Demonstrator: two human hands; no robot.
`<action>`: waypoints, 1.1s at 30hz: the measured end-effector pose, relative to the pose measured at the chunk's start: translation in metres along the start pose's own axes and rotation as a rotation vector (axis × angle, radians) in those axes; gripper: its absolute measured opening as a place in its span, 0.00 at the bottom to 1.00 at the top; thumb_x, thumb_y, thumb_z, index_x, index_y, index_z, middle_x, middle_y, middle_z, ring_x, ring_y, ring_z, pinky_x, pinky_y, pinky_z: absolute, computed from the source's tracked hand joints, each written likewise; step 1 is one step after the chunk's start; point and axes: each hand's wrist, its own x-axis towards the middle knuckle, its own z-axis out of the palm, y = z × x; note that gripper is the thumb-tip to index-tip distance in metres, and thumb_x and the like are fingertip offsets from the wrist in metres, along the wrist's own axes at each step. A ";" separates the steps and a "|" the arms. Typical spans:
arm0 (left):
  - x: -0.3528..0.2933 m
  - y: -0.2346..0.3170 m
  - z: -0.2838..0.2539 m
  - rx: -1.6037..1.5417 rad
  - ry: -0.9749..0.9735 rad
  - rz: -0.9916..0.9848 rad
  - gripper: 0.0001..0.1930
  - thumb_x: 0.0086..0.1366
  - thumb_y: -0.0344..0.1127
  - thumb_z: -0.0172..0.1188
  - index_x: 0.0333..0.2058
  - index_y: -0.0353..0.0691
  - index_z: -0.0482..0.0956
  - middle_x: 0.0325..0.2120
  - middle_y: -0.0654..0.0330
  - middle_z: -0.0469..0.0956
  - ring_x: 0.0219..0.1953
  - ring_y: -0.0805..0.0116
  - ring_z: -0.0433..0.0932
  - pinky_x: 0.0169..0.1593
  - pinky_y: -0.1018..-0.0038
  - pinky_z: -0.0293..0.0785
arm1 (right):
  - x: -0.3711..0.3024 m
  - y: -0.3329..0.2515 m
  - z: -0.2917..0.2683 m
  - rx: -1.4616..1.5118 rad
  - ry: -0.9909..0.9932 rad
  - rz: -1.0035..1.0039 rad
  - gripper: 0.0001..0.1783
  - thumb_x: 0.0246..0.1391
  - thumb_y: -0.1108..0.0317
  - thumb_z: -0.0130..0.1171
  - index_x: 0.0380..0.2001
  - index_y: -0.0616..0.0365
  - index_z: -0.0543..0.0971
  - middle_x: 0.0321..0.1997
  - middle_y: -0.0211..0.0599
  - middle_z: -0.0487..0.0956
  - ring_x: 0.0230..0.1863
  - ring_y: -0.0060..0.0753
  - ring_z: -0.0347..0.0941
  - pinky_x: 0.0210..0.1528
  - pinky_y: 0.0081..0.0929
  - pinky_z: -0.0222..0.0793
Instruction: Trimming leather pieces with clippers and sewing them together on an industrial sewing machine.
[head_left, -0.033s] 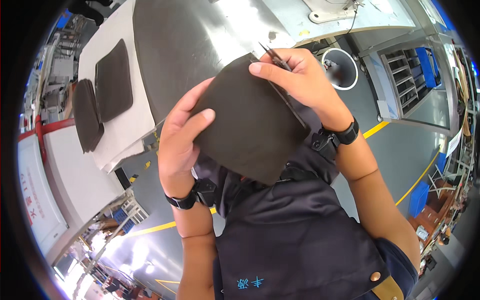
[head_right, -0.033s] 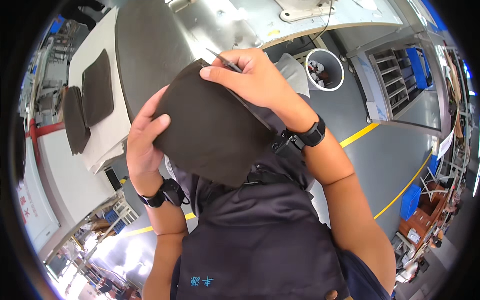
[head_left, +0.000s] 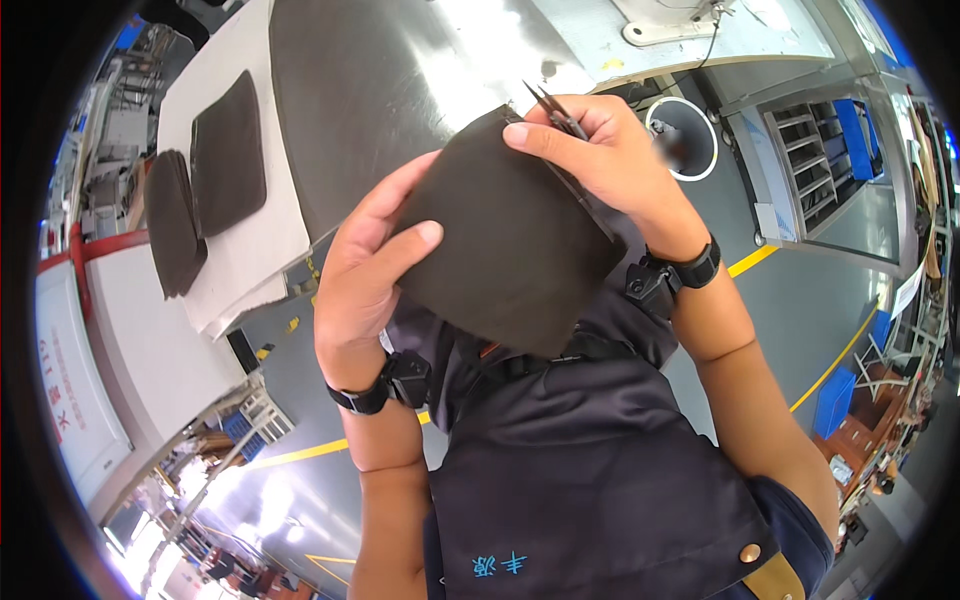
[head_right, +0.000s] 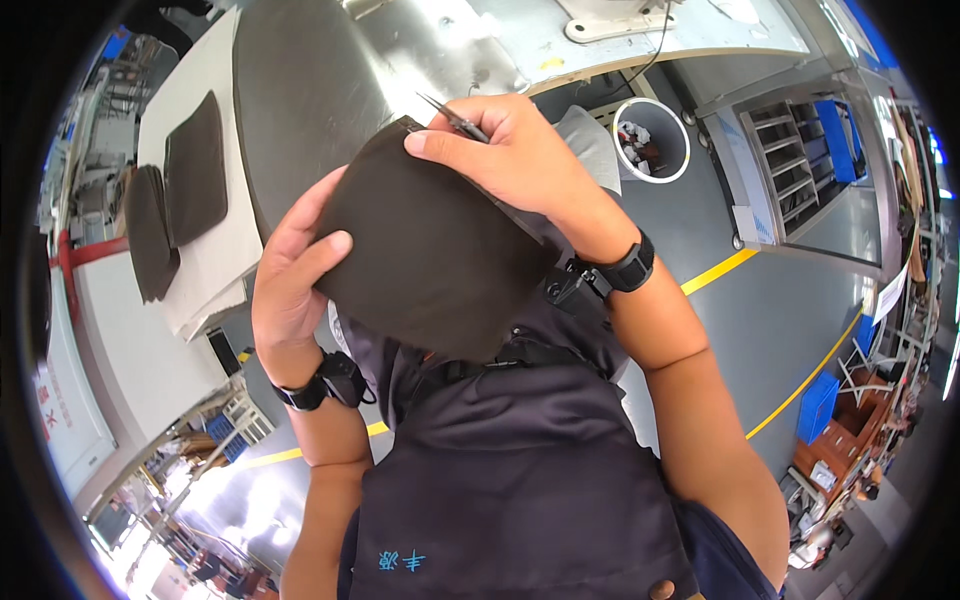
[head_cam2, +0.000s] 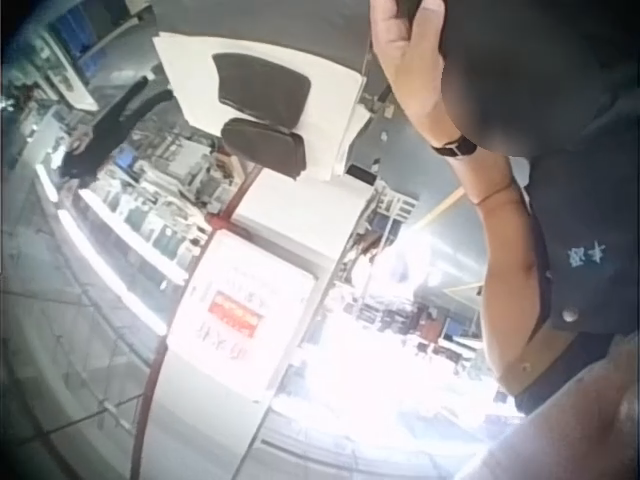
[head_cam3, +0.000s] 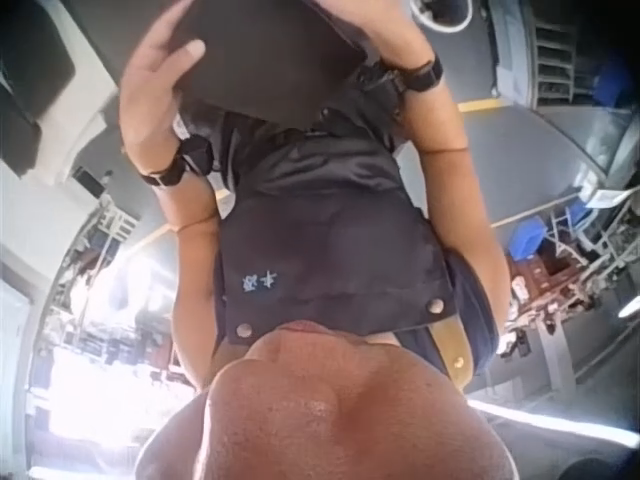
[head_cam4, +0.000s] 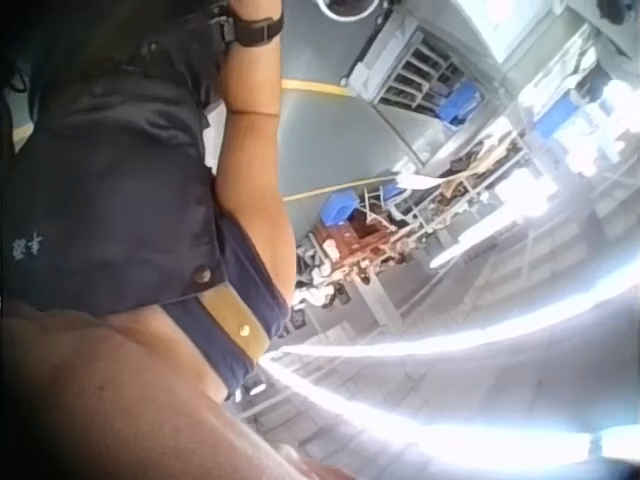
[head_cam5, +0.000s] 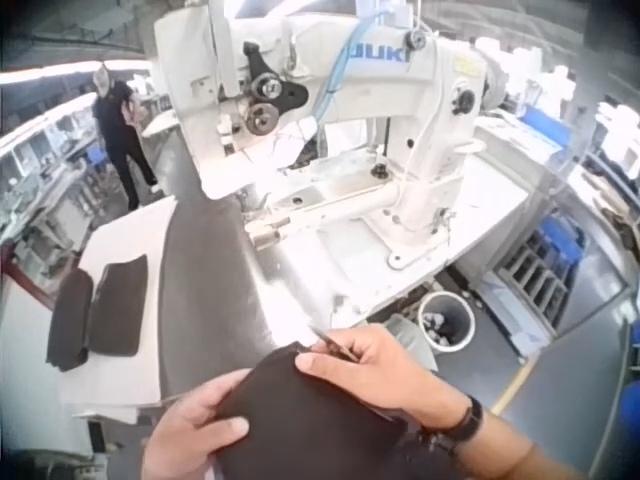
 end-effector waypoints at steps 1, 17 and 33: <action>0.000 -0.002 -0.004 0.095 -0.049 0.022 0.27 0.68 0.26 0.58 0.65 0.29 0.67 0.59 0.54 0.75 0.59 0.67 0.75 0.63 0.72 0.68 | -0.001 -0.002 0.000 -0.025 -0.010 0.008 0.18 0.60 0.59 0.68 0.20 0.57 0.78 0.19 0.13 0.67 0.23 0.07 0.58 0.24 0.17 0.54; 0.011 -0.008 0.000 0.030 0.050 -0.053 0.20 0.72 0.30 0.57 0.60 0.30 0.75 0.50 0.57 0.82 0.50 0.74 0.80 0.57 0.76 0.74 | -0.018 0.017 0.041 -0.798 0.290 -0.748 0.20 0.56 0.66 0.67 0.52 0.51 0.80 0.31 0.31 0.74 0.24 0.33 0.75 0.23 0.28 0.71; 0.015 -0.004 -0.001 0.017 0.029 -0.083 0.20 0.71 0.31 0.59 0.59 0.31 0.76 0.48 0.58 0.82 0.49 0.74 0.80 0.55 0.77 0.74 | -0.008 0.032 0.033 -0.646 0.258 -0.701 0.17 0.55 0.63 0.69 0.49 0.45 0.82 0.32 0.29 0.77 0.26 0.34 0.77 0.25 0.29 0.73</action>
